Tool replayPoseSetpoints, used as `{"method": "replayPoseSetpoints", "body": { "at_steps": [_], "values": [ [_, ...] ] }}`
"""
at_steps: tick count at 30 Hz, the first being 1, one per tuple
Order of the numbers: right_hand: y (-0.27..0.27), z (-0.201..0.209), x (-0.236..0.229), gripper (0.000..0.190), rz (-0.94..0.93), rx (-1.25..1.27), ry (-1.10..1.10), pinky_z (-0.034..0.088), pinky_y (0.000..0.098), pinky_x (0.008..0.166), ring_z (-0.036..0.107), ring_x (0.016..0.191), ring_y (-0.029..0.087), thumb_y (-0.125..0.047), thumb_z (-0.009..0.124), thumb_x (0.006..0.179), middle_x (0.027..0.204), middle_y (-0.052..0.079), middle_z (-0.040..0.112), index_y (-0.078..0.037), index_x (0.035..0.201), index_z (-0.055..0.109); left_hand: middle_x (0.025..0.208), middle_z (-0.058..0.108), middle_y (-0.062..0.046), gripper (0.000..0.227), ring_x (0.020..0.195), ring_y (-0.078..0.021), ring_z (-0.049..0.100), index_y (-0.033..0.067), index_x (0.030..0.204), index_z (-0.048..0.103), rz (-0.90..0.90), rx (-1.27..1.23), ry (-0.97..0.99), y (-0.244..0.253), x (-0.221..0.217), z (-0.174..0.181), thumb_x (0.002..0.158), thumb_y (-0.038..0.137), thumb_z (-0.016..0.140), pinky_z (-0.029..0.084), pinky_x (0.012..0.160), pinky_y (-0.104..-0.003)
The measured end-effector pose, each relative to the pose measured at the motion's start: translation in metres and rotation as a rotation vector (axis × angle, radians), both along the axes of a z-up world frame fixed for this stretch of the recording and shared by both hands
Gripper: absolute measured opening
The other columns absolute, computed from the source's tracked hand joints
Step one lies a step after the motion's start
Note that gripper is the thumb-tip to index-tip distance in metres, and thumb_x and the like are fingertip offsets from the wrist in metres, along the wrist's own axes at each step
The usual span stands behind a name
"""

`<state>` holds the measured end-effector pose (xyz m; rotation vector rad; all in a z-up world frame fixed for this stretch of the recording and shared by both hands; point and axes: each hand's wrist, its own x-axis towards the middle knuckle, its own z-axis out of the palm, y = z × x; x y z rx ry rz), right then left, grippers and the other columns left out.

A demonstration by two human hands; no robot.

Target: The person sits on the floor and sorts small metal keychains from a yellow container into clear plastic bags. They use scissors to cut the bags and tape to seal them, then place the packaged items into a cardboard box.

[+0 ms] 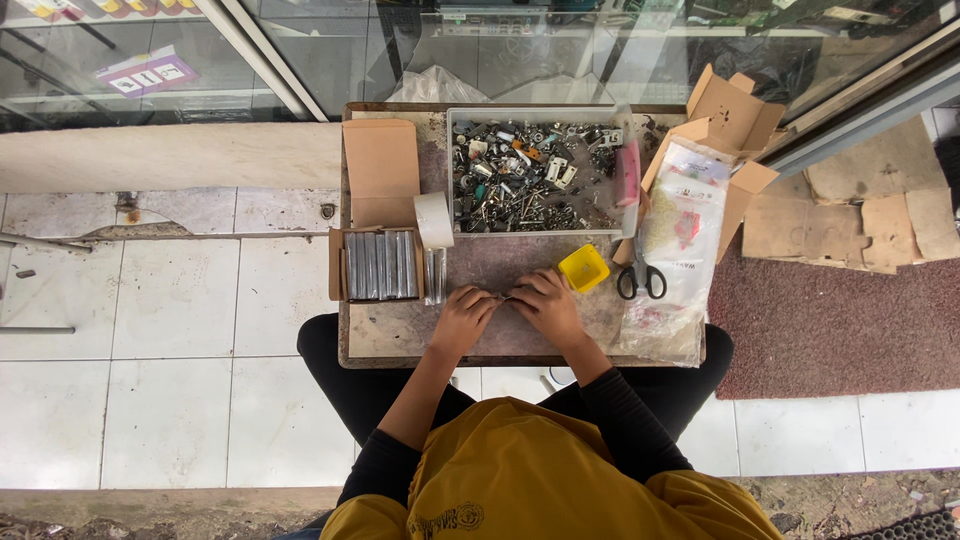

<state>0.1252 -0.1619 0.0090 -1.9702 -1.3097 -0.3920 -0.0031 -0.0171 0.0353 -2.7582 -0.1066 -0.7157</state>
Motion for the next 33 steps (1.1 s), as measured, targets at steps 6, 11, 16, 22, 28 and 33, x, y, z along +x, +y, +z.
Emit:
{"method": "replayPoseSetpoints", "body": {
  "at_steps": [6,11,16,22,28,33],
  "values": [
    [-0.001,-0.008,0.007,0.012,0.057,-0.101,0.06,0.047,0.0398,0.075,0.064,0.097,0.027,-0.019,0.08,0.083,0.101,0.003,0.069,-0.017,0.095,0.079,0.083,0.067,0.003,0.008,0.077,-0.0086,0.063,0.0132,0.087,0.068,-0.343,-0.721,-0.122,0.021,0.007,-0.032,0.093,0.013,0.074,0.055,0.074,-0.027],
    [0.004,-0.001,-0.001,0.014,0.171,0.042,0.609,0.053,0.0437,0.072,0.069,0.088,0.035,-0.016,0.077,0.088,0.096,0.013,0.072,-0.008,0.1,0.08,0.11,0.067,0.008,0.017,0.101,-0.0101,0.063,0.0205,0.108,0.076,-0.242,-0.947,-0.356,0.011,-0.019,-0.008,0.092,0.016,0.074,0.052,0.089,-0.028],
    [0.036,0.003,-0.013,0.044,-0.027,-0.015,1.141,0.056,0.0365,0.061,0.071,0.075,0.026,-0.043,0.075,0.093,0.091,0.017,0.075,-0.012,0.125,0.075,0.102,0.059,-0.001,0.018,0.091,-0.0203,0.057,0.0165,0.104,0.075,-0.175,-0.967,-0.633,-0.005,-0.039,0.023,0.092,0.006,0.067,0.046,0.084,-0.038],
    [0.089,-0.047,-0.026,0.045,-0.138,-0.081,0.787,0.057,0.0533,0.082,0.071,0.096,0.043,-0.042,0.075,0.087,0.102,0.019,0.075,-0.013,0.122,0.072,0.097,0.058,-0.004,0.024,0.085,-0.0232,0.056,0.0151,0.105,0.075,-0.164,-1.105,-0.563,-0.011,-0.049,0.022,0.091,-0.001,0.064,0.045,0.079,-0.036],
    [0.106,-0.028,-0.034,0.046,-0.117,-0.128,0.821,0.058,0.0541,0.086,0.07,0.1,0.043,-0.042,0.071,0.087,0.106,0.015,0.074,-0.016,0.125,0.069,0.098,0.058,-0.006,0.022,0.083,-0.0259,0.056,0.0135,0.107,0.073,-0.177,-1.135,-0.539,-0.007,-0.051,0.027,0.094,0.0,0.062,0.044,0.076,-0.038],
    [0.108,-0.028,-0.031,0.04,-0.194,-0.427,0.468,0.061,0.0532,0.08,0.074,0.09,0.037,-0.042,0.064,0.089,0.091,0.008,0.074,-0.022,0.123,0.063,0.099,0.06,-0.005,0.023,0.083,-0.0254,0.057,0.0139,0.108,0.073,-0.142,-1.067,-0.489,-0.01,-0.05,0.017,0.092,-0.001,0.064,0.044,0.076,-0.038]
  ]
}}
